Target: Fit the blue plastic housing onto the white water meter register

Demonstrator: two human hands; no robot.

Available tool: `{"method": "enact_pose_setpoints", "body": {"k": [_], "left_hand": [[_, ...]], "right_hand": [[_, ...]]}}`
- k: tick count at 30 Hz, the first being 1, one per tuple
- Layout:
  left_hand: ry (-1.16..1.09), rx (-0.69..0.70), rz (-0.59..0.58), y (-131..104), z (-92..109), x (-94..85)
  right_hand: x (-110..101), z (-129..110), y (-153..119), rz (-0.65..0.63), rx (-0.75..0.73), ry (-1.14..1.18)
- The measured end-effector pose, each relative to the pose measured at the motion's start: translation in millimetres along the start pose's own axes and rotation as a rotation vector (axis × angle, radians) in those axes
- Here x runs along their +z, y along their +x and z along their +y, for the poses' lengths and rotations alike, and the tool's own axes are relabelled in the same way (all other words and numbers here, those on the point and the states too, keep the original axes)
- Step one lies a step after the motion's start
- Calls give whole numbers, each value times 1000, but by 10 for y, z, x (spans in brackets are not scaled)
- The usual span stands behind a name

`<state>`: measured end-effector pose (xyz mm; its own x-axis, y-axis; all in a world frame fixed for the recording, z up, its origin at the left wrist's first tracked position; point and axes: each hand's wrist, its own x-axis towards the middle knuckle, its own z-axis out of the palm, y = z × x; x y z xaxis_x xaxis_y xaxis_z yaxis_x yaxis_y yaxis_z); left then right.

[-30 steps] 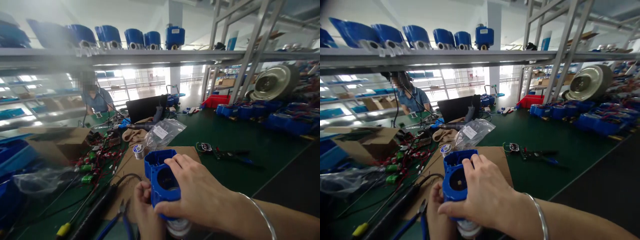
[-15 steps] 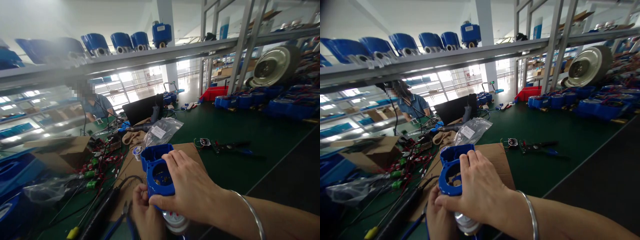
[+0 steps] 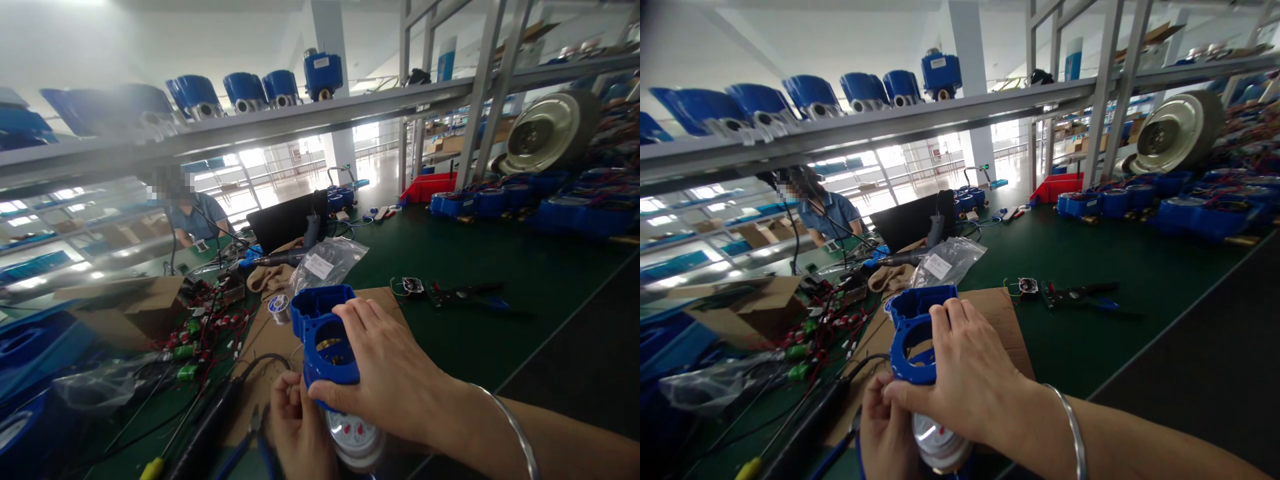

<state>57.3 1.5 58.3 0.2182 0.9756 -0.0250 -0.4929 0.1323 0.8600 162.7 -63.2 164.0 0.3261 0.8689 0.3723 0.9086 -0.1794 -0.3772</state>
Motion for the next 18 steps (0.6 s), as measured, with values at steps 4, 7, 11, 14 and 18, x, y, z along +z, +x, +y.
{"method": "enact_pose_setpoints", "body": {"k": [4, 7, 11, 14, 18], "left_hand": [[14, -4, 10, 10, 30, 14], [34, -25, 11, 18, 55, 17], [56, -60, -13, 16, 78, 19], [74, -56, -4, 6, 79, 26], [108, -2, 37, -19, 85, 45]], "right_hand": [[-6, -5, -10, 2, 10, 5], [7, -5, -14, 6, 15, 8], [21, 0, -8, 25, 13, 12], [13, -1, -9, 22, 10, 21], [3, 1, -19, 45, 1, 26]]}}
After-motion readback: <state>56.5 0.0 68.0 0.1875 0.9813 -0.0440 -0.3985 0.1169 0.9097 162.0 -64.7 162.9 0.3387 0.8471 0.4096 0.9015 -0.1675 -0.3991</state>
